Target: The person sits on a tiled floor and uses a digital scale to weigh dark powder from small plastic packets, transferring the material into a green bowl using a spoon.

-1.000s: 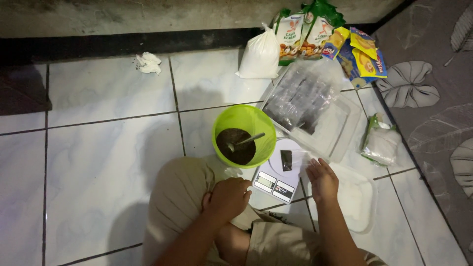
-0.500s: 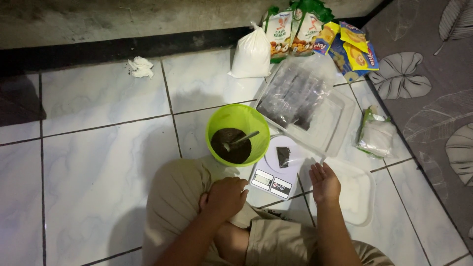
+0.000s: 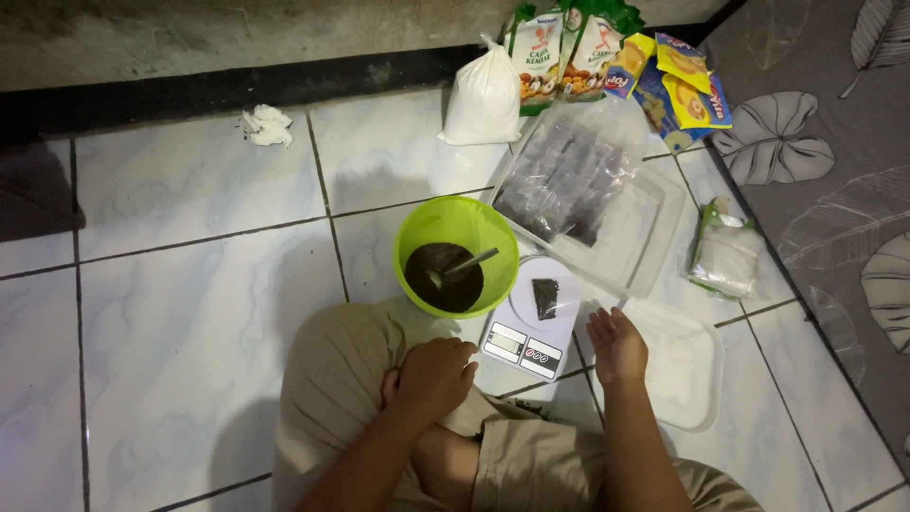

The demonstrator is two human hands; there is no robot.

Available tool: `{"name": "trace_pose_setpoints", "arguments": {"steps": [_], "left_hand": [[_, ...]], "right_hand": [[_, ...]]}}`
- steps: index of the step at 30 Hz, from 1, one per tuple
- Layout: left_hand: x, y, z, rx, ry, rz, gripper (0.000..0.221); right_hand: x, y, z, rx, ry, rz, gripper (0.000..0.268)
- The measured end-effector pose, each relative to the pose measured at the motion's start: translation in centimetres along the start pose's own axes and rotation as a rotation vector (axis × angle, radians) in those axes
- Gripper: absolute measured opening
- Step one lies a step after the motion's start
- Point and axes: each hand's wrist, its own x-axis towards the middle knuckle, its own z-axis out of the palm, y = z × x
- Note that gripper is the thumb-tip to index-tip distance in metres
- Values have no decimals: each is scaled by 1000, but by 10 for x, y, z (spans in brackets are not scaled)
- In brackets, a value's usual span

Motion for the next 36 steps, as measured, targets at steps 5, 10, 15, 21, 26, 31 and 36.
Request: {"name": "trace_pose_setpoints", "arguments": {"steps": [5, 10, 15, 21, 26, 31, 36], "left_hand": [[0, -2, 2, 8, 15, 11, 31], [0, -2, 2, 4, 15, 30, 30], [-2, 2, -6, -2, -5, 17, 30], [-2, 0, -4, -13, 2, 36, 31], [-3, 1, -4, -24, 9, 24, 31], [-1, 0, -5, 0, -1, 30, 32], [-2, 0, -4, 17, 11, 51, 31]], "right_hand": [[-1, 0, 3, 6, -2, 10, 62], [-2, 2, 3, -1, -5, -4, 62], [-2, 2, 3, -11, 0, -17, 63], [-20, -5, 28, -378, 74, -196, 59], [-8, 3, 20, -620, 48, -245, 45], [13, 21, -1, -681, 117, -185, 35], [37, 38, -26, -833, 127, -139, 26]]}}
